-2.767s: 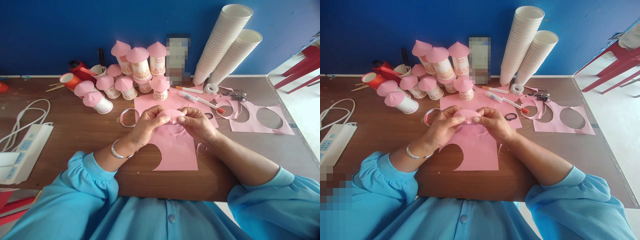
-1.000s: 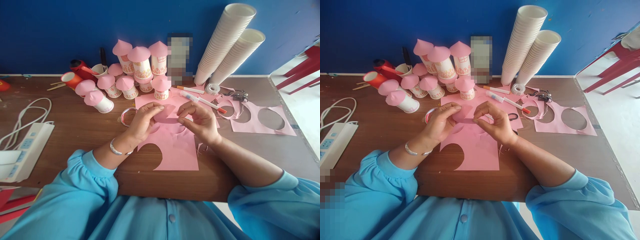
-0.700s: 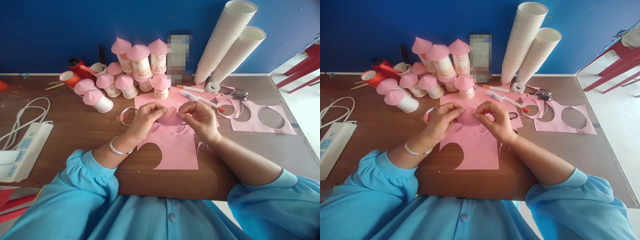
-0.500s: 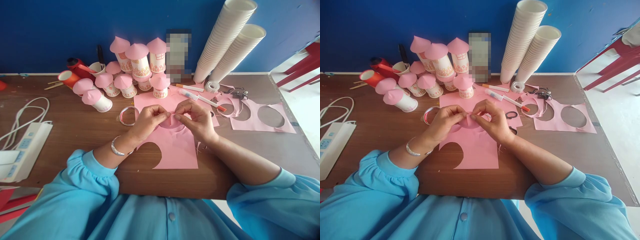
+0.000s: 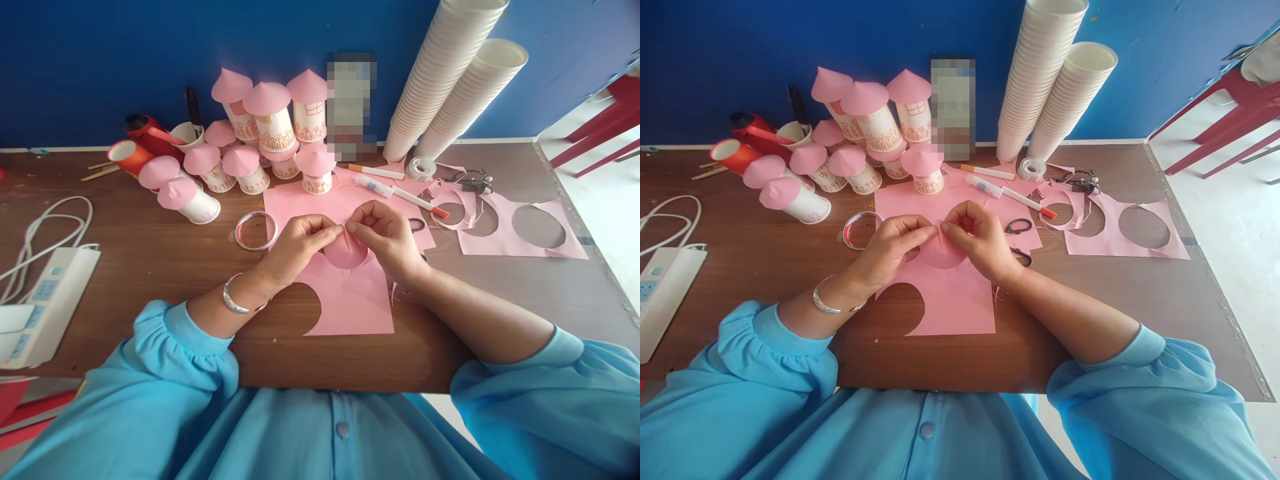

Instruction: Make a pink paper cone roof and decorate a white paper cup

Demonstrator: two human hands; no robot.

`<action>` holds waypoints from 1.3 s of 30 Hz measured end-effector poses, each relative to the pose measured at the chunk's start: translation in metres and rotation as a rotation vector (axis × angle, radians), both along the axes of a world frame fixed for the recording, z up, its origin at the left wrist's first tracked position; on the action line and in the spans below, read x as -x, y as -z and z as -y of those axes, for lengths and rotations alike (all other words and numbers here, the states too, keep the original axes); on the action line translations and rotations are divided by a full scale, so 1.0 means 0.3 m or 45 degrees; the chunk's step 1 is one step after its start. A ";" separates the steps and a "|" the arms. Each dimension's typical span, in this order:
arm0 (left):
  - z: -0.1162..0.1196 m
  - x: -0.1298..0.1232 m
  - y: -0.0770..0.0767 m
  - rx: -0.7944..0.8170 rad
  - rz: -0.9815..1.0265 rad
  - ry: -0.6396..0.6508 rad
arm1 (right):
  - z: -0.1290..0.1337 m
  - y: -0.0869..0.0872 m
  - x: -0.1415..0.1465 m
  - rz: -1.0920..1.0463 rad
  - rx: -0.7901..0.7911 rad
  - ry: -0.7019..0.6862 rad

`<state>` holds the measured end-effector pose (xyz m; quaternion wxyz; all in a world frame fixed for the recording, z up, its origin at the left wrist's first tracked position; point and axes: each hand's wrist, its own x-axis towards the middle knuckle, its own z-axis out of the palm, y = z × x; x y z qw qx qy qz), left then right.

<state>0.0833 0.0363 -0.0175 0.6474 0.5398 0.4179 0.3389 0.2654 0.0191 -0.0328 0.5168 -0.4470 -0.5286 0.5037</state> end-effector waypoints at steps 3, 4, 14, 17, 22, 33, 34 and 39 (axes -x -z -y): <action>0.001 0.001 0.002 0.015 0.067 0.021 | -0.001 0.000 0.000 -0.037 0.045 -0.004; 0.002 0.001 0.001 0.011 0.080 0.028 | 0.000 0.000 -0.001 -0.047 0.051 -0.002; 0.021 -0.013 -0.015 0.030 0.050 0.085 | 0.002 0.004 0.002 -0.079 0.039 0.055; 0.021 -0.012 -0.016 0.003 0.001 0.066 | -0.001 0.005 -0.001 -0.113 0.048 0.036; 0.017 -0.002 -0.012 -0.003 -0.002 0.099 | -0.009 0.015 -0.010 -0.191 0.089 0.008; -0.011 0.020 -0.001 0.034 0.119 0.077 | -0.016 0.005 -0.023 -0.256 0.073 -0.023; -0.013 0.022 -0.001 0.044 0.136 0.065 | -0.016 0.002 -0.022 -0.279 0.079 -0.030; -0.019 0.033 -0.004 0.046 0.141 0.040 | -0.020 -0.002 -0.023 -0.309 0.117 -0.045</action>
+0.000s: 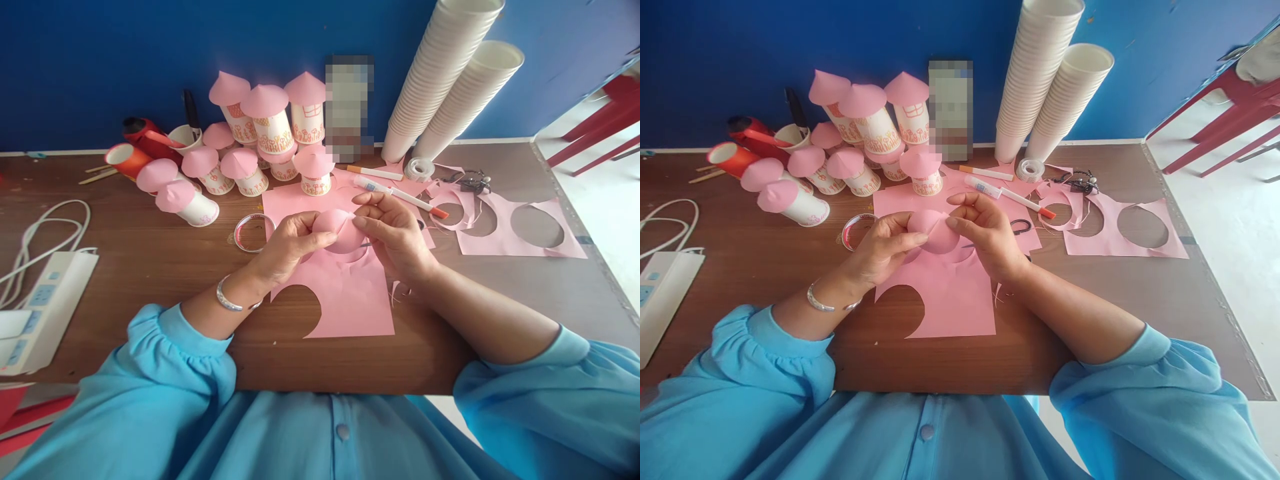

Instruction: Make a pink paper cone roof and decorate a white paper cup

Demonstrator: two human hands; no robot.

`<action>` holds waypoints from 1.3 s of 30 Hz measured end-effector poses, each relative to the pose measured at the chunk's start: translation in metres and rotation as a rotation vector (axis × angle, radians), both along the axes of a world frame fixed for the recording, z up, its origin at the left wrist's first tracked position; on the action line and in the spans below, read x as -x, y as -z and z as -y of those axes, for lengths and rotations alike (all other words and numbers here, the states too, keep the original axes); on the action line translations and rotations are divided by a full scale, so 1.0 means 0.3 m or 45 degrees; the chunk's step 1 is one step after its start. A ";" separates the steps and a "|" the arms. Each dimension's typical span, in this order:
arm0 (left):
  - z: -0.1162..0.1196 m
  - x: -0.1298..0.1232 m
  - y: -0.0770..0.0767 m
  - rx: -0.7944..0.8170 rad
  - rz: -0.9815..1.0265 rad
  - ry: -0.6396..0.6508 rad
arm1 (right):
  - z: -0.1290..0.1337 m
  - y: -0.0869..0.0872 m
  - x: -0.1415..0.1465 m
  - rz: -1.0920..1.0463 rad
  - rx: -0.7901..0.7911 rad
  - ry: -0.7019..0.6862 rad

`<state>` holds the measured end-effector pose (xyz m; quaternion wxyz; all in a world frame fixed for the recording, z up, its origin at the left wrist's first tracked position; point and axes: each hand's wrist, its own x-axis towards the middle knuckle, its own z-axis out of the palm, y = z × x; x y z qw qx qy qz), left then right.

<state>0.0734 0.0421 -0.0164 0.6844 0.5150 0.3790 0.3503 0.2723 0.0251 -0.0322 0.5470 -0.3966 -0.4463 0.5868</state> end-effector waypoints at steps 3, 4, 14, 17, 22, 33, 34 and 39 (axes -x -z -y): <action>-0.007 0.006 -0.002 -0.007 -0.017 0.038 | -0.003 0.000 -0.006 0.025 0.033 -0.052; -0.010 0.008 -0.004 -0.011 -0.021 0.064 | -0.004 0.001 -0.009 0.025 0.051 -0.078; -0.023 0.018 -0.046 -0.051 -0.070 0.243 | -0.001 -0.019 -0.013 -0.047 0.222 -0.275; -0.024 0.020 -0.042 -0.058 -0.044 0.251 | 0.000 -0.021 -0.013 -0.028 0.229 -0.267; -0.033 0.035 -0.018 0.058 0.029 0.219 | -0.004 -0.013 -0.014 -0.052 0.234 -0.223; -0.018 0.010 -0.034 -0.001 0.078 0.210 | 0.011 0.000 -0.012 0.000 0.129 -0.150; -0.019 0.010 -0.032 -0.008 0.088 0.208 | 0.012 -0.002 -0.011 -0.005 0.125 -0.150; -0.025 0.013 -0.023 -0.012 0.129 0.244 | 0.017 -0.012 -0.004 -0.066 0.160 -0.182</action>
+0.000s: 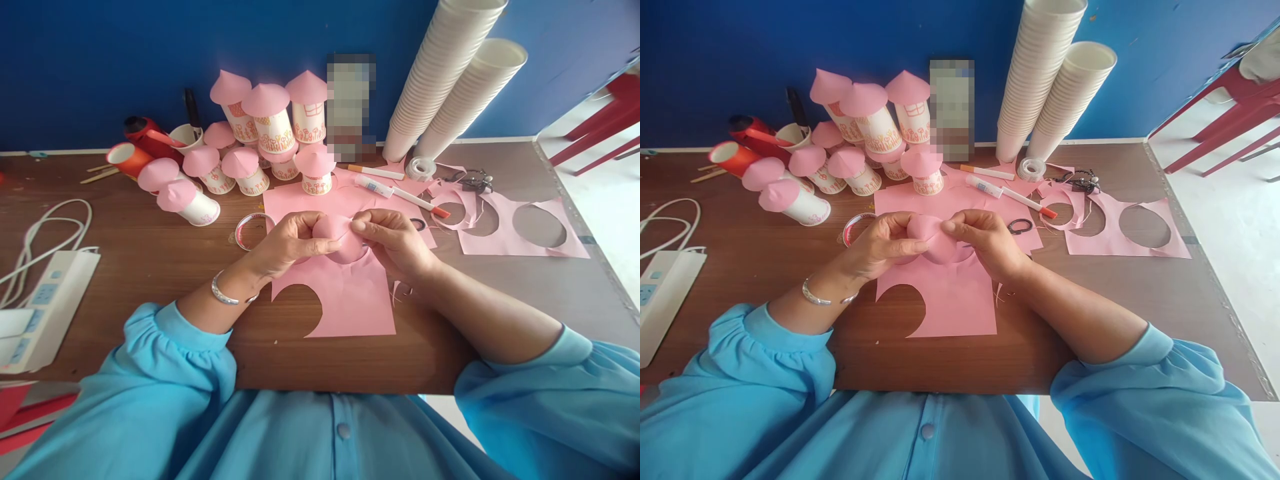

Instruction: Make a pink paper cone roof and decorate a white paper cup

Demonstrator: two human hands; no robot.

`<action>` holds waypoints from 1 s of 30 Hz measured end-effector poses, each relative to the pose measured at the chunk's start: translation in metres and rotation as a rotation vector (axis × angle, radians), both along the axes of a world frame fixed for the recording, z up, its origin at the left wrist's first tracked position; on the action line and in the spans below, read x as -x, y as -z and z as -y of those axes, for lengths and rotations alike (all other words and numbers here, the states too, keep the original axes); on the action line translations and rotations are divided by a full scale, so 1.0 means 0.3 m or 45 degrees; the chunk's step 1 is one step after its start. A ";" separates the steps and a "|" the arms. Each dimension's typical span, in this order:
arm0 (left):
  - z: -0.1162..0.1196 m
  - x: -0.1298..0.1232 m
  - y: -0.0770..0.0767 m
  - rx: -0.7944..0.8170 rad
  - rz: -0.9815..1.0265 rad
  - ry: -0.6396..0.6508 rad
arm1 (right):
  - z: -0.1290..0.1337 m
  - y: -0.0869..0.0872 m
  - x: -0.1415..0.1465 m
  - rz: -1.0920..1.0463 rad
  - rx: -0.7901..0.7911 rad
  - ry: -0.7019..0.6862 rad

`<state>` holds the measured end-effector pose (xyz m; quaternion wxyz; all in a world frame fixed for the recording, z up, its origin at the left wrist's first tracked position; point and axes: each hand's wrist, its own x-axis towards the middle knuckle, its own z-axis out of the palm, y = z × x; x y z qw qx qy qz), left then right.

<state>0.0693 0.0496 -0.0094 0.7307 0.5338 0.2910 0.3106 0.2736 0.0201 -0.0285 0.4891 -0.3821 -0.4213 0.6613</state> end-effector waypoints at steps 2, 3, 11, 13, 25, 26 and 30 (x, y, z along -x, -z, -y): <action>-0.002 0.000 0.003 0.009 0.010 0.015 | 0.001 -0.004 0.002 -0.015 0.026 -0.002; -0.002 0.001 0.004 0.014 0.011 0.018 | 0.002 -0.006 0.003 -0.021 0.042 -0.002; -0.008 0.011 0.002 0.022 -0.066 0.076 | 0.002 -0.004 0.005 -0.007 0.020 0.004; -0.007 0.010 -0.005 0.017 -0.103 0.066 | 0.002 0.000 0.003 0.042 -0.031 0.010; 0.009 0.004 -0.028 -0.085 -0.277 0.044 | 0.008 -0.003 -0.002 0.202 -0.103 -0.061; 0.009 0.005 -0.028 -0.081 -0.274 0.048 | 0.008 -0.001 -0.003 0.202 -0.103 -0.067; 0.004 0.009 -0.021 -0.029 -0.241 0.044 | 0.008 0.002 -0.002 0.202 -0.088 -0.060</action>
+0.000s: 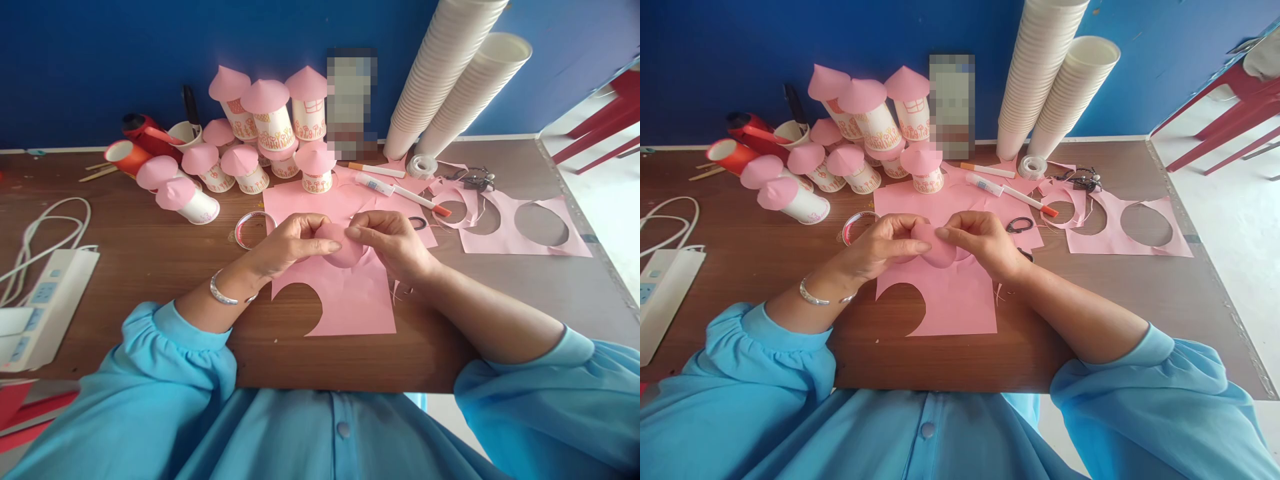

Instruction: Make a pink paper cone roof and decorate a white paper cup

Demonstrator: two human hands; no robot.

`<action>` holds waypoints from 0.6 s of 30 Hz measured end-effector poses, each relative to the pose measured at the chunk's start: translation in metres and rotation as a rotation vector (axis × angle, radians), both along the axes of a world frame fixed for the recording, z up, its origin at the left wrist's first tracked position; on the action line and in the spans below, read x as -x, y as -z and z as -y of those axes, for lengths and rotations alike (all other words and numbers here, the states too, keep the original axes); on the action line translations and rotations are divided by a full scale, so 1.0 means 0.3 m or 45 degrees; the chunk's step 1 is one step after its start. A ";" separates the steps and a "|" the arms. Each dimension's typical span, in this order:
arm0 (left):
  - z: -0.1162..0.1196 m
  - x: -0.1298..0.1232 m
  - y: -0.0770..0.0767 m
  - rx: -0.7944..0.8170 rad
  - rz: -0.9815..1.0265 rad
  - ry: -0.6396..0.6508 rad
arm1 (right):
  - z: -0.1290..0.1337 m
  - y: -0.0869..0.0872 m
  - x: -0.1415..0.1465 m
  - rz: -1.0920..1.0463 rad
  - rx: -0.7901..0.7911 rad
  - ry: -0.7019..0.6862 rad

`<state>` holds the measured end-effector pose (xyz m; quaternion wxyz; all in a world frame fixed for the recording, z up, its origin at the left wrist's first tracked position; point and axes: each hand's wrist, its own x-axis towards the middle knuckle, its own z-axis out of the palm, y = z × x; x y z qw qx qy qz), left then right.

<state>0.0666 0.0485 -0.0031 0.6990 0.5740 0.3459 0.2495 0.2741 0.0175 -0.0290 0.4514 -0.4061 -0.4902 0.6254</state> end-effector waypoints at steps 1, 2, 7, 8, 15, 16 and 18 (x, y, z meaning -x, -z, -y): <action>-0.002 0.001 0.002 0.008 0.006 -0.003 | 0.000 -0.001 0.001 0.006 0.002 0.005; -0.003 0.001 0.003 0.009 0.007 -0.002 | 0.001 -0.002 0.002 0.016 0.002 0.009; 0.000 -0.006 -0.002 -0.071 -0.090 -0.016 | 0.005 -0.019 0.012 0.089 -0.007 0.000; 0.003 -0.009 -0.004 -0.088 -0.112 -0.026 | 0.005 -0.023 0.013 0.106 -0.009 -0.005; 0.001 -0.008 0.003 -0.089 -0.093 -0.013 | 0.004 -0.024 0.014 0.143 0.019 -0.024; 0.000 -0.007 0.004 -0.080 -0.083 -0.004 | 0.004 -0.021 0.013 0.134 0.025 -0.028; -0.002 -0.006 0.003 -0.075 -0.074 -0.002 | 0.002 -0.016 0.011 0.130 0.036 -0.041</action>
